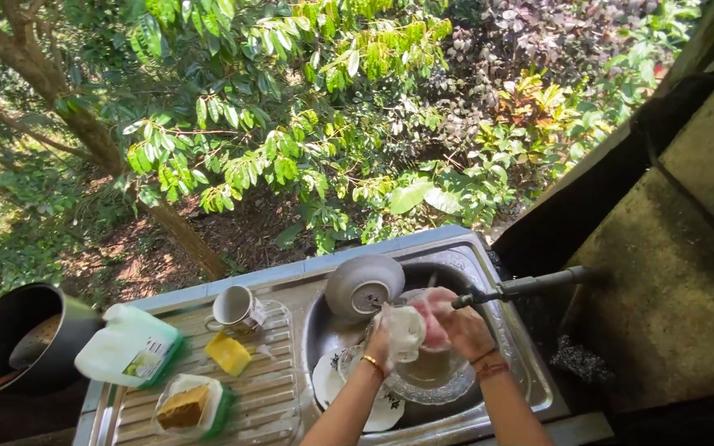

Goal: Washing and rinsing dishes in an outdoor sink and placing them in a drying rack.

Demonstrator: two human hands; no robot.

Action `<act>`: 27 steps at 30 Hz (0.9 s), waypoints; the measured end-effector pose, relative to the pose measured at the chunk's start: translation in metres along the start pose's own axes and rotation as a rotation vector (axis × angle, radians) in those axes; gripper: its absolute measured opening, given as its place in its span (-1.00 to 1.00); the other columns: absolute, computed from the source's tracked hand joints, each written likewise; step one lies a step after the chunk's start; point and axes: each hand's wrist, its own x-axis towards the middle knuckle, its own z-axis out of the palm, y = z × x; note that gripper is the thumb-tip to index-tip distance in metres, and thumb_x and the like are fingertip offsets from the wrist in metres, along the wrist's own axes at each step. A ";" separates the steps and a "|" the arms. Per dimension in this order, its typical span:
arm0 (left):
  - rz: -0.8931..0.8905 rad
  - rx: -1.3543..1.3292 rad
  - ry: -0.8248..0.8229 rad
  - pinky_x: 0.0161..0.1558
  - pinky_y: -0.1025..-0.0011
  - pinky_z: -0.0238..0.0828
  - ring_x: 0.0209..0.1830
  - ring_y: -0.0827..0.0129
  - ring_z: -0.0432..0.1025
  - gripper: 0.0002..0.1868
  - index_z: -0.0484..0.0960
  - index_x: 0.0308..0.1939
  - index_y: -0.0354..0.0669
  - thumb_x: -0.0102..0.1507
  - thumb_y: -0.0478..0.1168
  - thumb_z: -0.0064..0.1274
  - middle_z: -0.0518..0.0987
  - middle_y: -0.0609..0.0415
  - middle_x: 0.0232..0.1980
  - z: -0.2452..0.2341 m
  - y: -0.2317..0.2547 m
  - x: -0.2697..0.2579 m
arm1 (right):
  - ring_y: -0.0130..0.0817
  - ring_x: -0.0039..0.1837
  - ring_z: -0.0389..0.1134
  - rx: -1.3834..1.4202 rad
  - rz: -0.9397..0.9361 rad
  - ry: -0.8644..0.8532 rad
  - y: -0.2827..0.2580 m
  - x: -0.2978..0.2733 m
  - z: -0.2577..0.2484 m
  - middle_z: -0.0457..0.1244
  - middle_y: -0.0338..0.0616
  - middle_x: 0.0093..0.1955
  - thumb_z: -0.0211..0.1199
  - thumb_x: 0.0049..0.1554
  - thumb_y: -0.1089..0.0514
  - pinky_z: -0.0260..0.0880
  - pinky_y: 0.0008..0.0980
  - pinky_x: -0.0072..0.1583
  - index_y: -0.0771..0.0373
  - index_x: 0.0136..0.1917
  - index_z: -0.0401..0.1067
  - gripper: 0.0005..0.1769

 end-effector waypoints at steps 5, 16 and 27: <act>0.096 0.159 0.022 0.00 0.23 0.48 0.05 0.25 0.52 -0.25 0.42 0.32 0.08 0.15 0.32 0.06 0.60 -0.01 0.21 0.046 -0.021 0.028 | -0.35 -0.05 0.37 -0.302 0.221 0.439 -0.017 -0.021 0.005 0.32 -0.15 0.05 0.19 0.22 0.06 0.41 -0.38 -0.14 0.18 0.28 0.39 -0.62; -0.239 -0.196 -0.555 -0.73 0.64 0.11 -0.77 0.61 0.29 -0.34 0.19 -0.67 0.21 0.25 0.47 0.02 0.28 0.41 -0.72 0.066 -0.056 0.081 | -0.49 -0.23 0.11 0.489 0.143 0.301 0.002 -0.020 -0.064 0.07 -0.22 -0.24 0.13 0.26 0.28 0.13 -0.60 -0.25 0.15 -0.06 0.13 -0.82; -0.476 -0.532 -0.663 0.33 -0.09 0.28 0.32 -0.16 0.35 0.07 0.28 0.52 -0.27 0.30 0.55 -0.51 0.41 -0.33 0.39 0.046 -0.068 0.068 | -0.61 -0.39 -0.03 0.956 0.289 0.188 -0.001 -0.025 -0.044 0.01 -0.40 -0.36 -0.04 0.38 0.10 0.02 -0.68 -0.35 0.12 -0.15 0.22 -0.77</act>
